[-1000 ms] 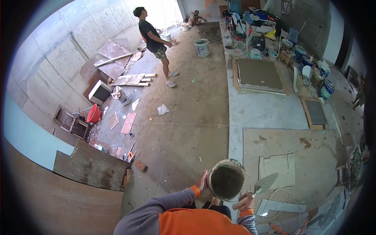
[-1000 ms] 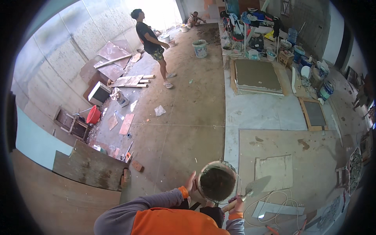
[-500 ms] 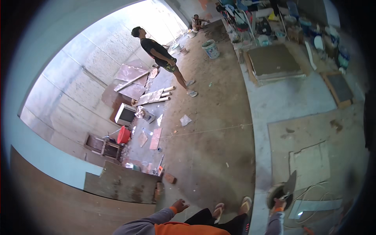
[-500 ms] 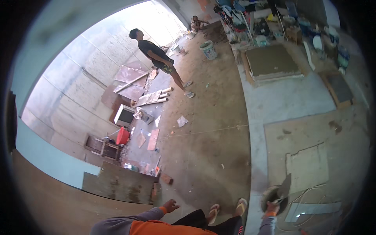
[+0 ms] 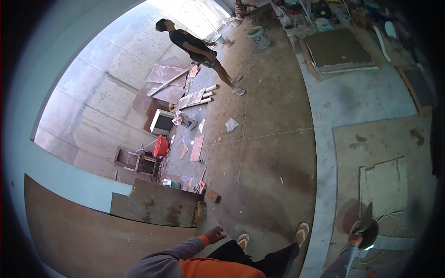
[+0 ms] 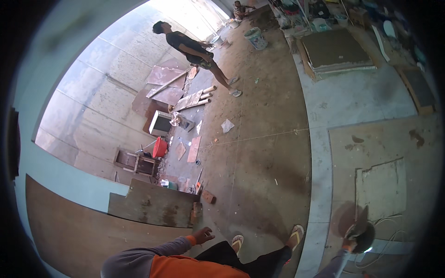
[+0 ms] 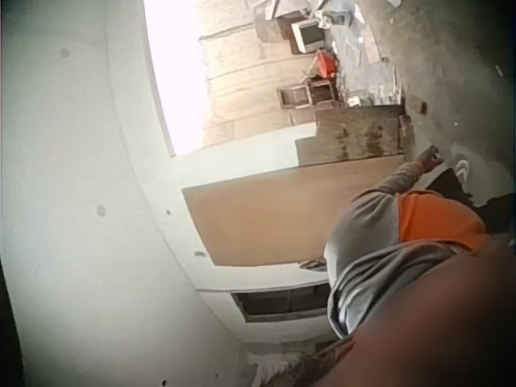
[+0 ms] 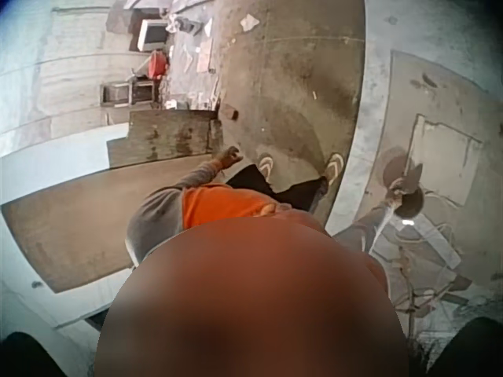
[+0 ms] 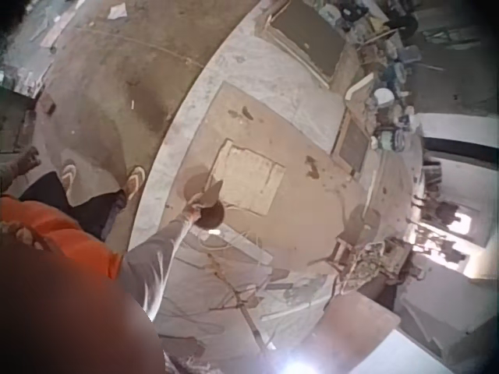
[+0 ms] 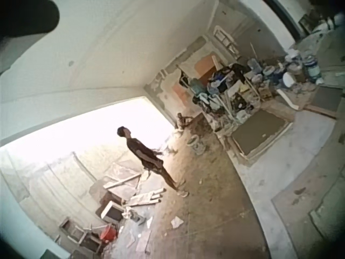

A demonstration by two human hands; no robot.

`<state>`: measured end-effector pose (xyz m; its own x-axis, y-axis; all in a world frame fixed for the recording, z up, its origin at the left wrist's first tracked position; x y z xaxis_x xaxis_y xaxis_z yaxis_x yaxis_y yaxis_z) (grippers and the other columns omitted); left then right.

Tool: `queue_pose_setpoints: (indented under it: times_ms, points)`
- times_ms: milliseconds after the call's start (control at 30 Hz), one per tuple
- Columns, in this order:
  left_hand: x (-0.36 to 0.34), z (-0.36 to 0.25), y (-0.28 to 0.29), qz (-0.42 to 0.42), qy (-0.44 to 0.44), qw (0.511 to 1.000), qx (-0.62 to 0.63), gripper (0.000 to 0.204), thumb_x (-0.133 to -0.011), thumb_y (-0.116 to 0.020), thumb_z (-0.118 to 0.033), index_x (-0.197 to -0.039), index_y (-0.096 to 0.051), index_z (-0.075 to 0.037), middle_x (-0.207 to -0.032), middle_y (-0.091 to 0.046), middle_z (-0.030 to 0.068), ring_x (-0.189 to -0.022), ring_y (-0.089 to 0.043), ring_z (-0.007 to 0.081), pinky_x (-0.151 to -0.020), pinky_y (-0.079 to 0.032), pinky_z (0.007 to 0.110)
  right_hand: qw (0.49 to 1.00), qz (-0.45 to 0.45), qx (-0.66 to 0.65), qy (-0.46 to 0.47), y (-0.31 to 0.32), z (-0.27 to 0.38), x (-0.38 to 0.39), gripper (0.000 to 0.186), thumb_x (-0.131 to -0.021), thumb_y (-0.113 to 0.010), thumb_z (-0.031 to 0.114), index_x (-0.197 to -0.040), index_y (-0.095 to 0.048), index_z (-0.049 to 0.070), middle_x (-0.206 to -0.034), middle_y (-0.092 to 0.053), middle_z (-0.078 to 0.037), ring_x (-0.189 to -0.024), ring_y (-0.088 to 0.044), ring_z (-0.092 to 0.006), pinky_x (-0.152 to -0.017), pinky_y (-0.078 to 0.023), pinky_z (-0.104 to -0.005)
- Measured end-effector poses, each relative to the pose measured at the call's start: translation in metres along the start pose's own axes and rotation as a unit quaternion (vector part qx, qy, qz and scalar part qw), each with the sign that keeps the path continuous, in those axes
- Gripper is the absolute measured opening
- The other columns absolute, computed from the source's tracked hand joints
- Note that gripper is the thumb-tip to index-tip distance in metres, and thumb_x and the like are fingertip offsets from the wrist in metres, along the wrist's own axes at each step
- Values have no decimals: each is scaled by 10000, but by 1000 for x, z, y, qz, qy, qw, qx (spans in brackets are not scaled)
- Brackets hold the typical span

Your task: Apply plaster to a section of wall using a trowel.

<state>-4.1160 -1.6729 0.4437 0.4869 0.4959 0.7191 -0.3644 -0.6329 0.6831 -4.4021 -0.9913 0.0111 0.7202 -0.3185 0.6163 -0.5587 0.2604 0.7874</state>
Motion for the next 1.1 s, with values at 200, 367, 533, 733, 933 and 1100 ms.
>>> queue_pose_setpoints:
  times_ms: [200, 367, 533, 733, 933, 1100]
  points:
    - [8, -11, 15, -32, -79, 995, 51, 515, -769, -575, -386, -1083, -435, -2, -865, -572, 132, -790, -563, 237, -702, -450, 331, 942, 63, 97, 314, -77, 107, 99, 502, -727, -514, 368, -1141, -436, 94, -1158, -496, -111, -1033, -489, -240, -779, -326, -527]
    - [33, -1, 37, -77, -100, 979, 162, 511, -747, -590, -381, -1065, -455, -4, -805, -581, 148, -753, -567, 262, -678, -447, 337, 857, 129, 264, 423, -69, 127, 177, 561, -755, -481, 411, -1211, -389, 96, -1192, -474, -104, -1067, -462, -252, -831, -280, -603]
    - [34, 75, 17, -151, -104, 961, 208, 444, -766, -546, -394, -980, -545, -5, -814, -589, 153, -757, -566, 277, -679, -442, 353, 809, 113, 385, 430, 19, 148, 197, 464, -758, -468, 370, -1130, -482, 93, -1184, -477, -122, -1063, -470, -267, -845, -345, -480]
    - [49, 224, -60, -89, 109, 929, 341, 368, -776, -481, -379, -860, -620, -49, -869, -601, 160, -814, -572, 287, -699, -437, 356, 933, 44, 219, 283, 134, 199, 152, 355, -770, -469, 302, -985, -580, 42, -995, -579, -155, -925, -550, -280, -777, -429, -393]
    - [98, 378, -189, -348, 285, 823, 348, 330, -757, -468, -324, -867, -606, -44, -875, -604, 153, -843, -579, 279, -713, -455, 382, 939, 86, -11, 334, 178, 410, 363, 420, -659, -615, 195, -1007, -517, -18, -794, -588, -163, -707, -581, -259, -645, -467, -354]
    - [65, 336, -188, -165, 199, 726, 638, 328, -736, -555, -339, -862, -588, -39, -722, -592, 109, -617, -589, 186, -480, -455, 344, 843, 177, -13, 508, 113, 548, 537, 416, -623, -629, 142, -974, -489, -32, -695, -571, -135, -522, -554, -196, -479, -458, -321]
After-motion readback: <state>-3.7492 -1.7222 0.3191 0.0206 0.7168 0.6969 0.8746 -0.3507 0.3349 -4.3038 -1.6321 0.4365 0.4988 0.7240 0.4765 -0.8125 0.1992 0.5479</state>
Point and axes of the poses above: each hand's wrist, its own x-axis away from the middle knuckle, its own y-axis out of the back of the hand, z = x × y, the point moved 10 cm from there along -x, towards the middle knuckle
